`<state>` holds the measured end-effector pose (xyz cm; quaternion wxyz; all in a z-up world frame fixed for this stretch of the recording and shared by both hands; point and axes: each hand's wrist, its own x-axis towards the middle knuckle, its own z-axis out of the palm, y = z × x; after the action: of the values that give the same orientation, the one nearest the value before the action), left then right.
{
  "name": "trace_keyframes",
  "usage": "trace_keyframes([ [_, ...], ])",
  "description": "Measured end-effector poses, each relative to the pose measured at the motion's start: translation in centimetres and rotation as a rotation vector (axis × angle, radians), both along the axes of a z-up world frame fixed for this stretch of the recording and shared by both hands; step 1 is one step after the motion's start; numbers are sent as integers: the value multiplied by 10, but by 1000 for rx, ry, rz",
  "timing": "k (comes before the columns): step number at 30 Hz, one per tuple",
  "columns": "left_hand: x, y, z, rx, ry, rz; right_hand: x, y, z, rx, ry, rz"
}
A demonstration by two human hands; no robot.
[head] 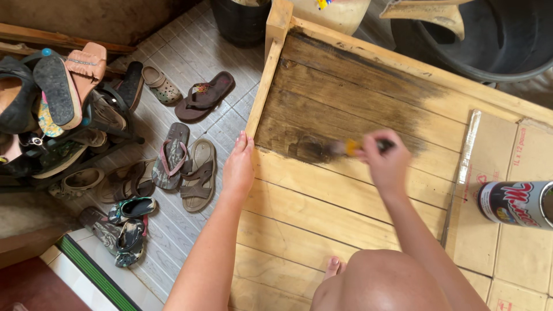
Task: The person applies dark wood stain to a light-colored wooden surface using a paintbrush. They repeatedly dip the brush into a can of stain and spread it across the planks, gradually darkening the wood.
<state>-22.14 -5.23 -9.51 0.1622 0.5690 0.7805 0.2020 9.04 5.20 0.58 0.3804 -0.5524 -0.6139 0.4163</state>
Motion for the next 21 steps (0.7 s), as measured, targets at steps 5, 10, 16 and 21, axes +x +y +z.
trace_keyframes([
  [5, 0, 2, 0, -28, -1, -4, -8, -1, -4, -102, -5, 24],
  [10, 1, -4, -1, -25, -16, 23, 17, -7, -3, -35, -201, -106],
  [16, 1, 0, 2, -15, -6, 1, 31, -14, -21, -99, 132, 11],
  [21, 2, 3, -3, 27, 37, 7, 29, -17, -18, 4, -78, -71],
])
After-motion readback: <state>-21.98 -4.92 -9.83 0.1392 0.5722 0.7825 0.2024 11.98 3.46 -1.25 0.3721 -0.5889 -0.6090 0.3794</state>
